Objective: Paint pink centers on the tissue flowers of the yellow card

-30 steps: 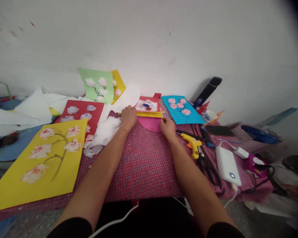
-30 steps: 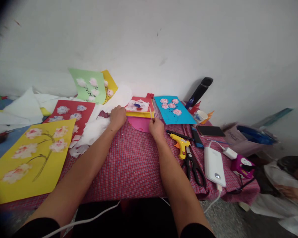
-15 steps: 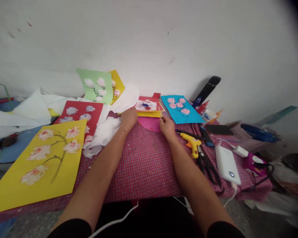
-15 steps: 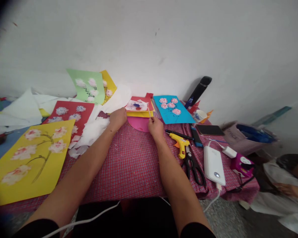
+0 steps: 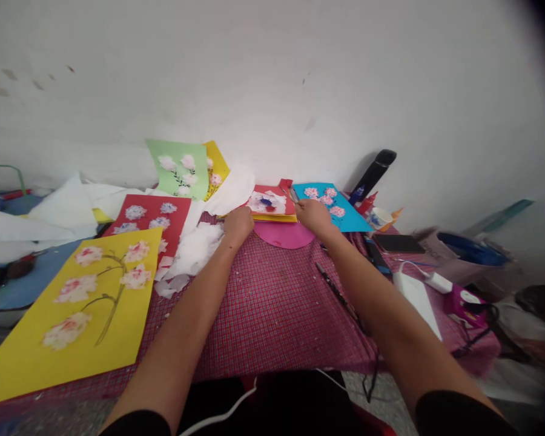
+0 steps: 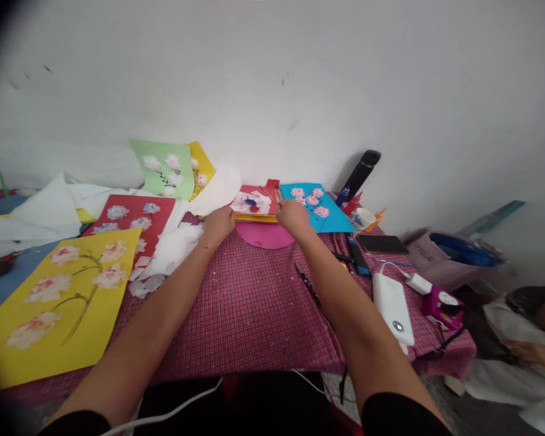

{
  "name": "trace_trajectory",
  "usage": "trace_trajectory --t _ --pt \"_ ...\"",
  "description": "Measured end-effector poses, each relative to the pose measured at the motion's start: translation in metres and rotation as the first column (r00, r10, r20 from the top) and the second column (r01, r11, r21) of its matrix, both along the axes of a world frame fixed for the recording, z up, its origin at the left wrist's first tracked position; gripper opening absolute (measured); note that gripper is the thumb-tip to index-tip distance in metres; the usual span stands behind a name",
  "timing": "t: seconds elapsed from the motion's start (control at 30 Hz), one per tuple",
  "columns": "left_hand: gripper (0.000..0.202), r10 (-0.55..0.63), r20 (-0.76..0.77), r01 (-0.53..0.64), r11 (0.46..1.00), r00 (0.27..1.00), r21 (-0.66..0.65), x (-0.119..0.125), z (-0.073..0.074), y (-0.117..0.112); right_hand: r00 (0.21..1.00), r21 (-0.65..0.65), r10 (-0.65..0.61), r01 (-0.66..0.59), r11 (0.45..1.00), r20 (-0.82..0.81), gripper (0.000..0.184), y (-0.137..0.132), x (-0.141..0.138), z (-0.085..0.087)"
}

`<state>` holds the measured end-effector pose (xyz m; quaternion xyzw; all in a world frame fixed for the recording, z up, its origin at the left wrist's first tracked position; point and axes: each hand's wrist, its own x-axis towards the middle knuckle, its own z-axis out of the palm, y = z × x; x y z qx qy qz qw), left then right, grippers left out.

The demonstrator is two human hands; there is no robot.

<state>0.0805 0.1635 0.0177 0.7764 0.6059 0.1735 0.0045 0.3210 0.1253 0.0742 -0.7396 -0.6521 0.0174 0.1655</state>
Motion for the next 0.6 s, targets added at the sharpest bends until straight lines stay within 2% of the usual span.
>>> trace_trajectory --t 0.07,0.13,0.33,0.43,0.6 --pt "0.036 -0.013 0.001 0.013 1.0 1.0 0.004 0.0 -0.001 0.001 0.998 -0.047 -0.002 0.005 0.999 0.059 0.037 0.009 0.003 0.006" --pt "0.035 -0.021 -0.001 0.021 1.0 1.0 0.006 -0.001 -0.003 0.002 0.997 -0.086 -0.009 0.015 0.996 0.078 0.035 0.016 0.004 0.005" --pt "0.036 -0.038 -0.011 0.038 0.999 0.999 0.008 -0.001 -0.008 0.007 1.0 -0.149 -0.004 0.006 0.989 0.009 0.025 0.029 0.005 -0.017" --pt "0.036 -0.039 -0.012 0.039 0.999 0.999 0.012 -0.001 -0.01 0.009 1.0 -0.143 0.017 -0.019 0.99 -0.015 0.028 0.03 0.007 -0.025" --pt "0.038 -0.054 -0.035 0.055 0.998 0.998 0.028 -0.002 -0.011 0.007 0.998 -0.135 0.04 -0.034 0.99 0.041 0.031 0.029 0.01 -0.032"
